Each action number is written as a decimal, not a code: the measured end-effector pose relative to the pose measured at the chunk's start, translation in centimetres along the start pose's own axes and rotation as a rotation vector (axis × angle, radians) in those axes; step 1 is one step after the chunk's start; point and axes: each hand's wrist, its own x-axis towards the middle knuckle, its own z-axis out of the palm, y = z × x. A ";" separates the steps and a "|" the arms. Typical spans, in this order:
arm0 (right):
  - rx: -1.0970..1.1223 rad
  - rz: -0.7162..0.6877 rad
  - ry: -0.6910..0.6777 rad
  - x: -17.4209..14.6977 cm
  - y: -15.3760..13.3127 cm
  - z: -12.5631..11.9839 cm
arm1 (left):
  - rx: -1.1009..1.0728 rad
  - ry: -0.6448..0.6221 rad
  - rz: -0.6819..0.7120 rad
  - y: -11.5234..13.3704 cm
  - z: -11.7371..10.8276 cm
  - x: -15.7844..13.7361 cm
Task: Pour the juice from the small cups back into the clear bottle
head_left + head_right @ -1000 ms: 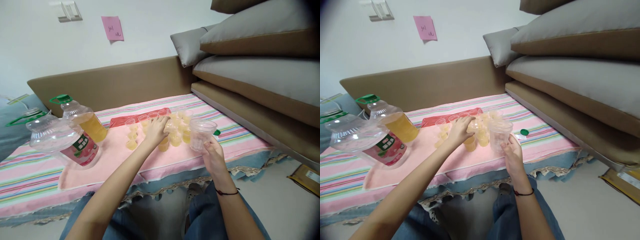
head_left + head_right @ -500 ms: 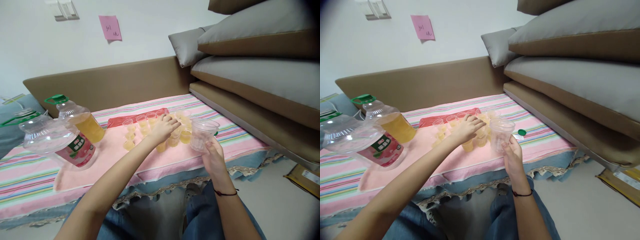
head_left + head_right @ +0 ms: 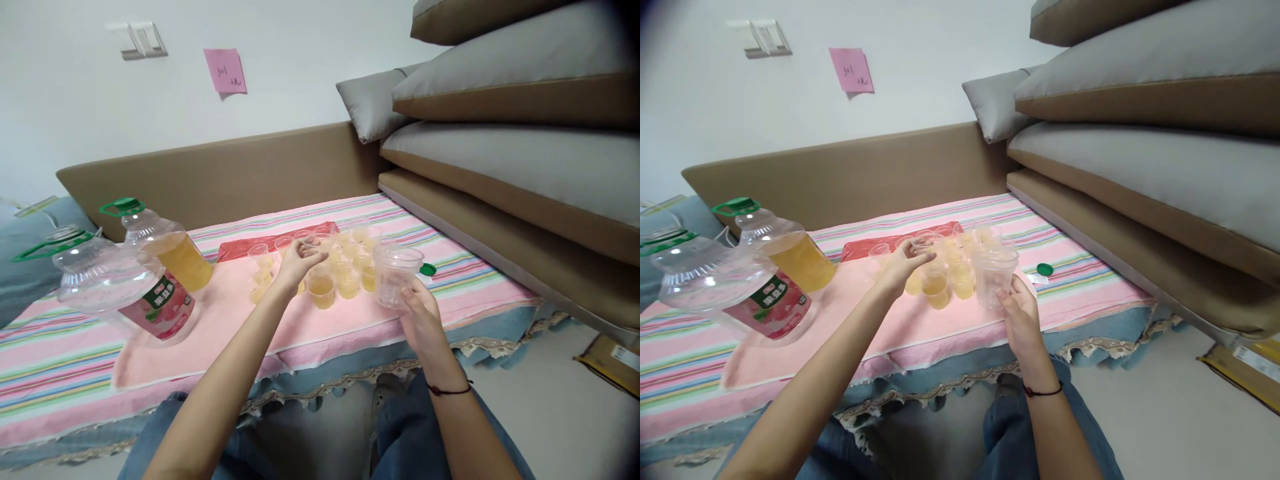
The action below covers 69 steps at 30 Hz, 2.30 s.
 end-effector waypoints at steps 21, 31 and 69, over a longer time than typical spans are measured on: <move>-0.264 0.100 -0.263 -0.3 2.1 0.5 | 0.060 -0.305 0.072 3.3 0.8 -5.1; -0.238 0.137 -0.275 -0.1 1.9 0.7 | 0.093 -0.246 0.064 3.5 0.8 -5.0; -0.069 -0.034 0.186 1.0 -1.1 -3.0 | 0.120 0.267 0.076 -11.3 2.4 -5.8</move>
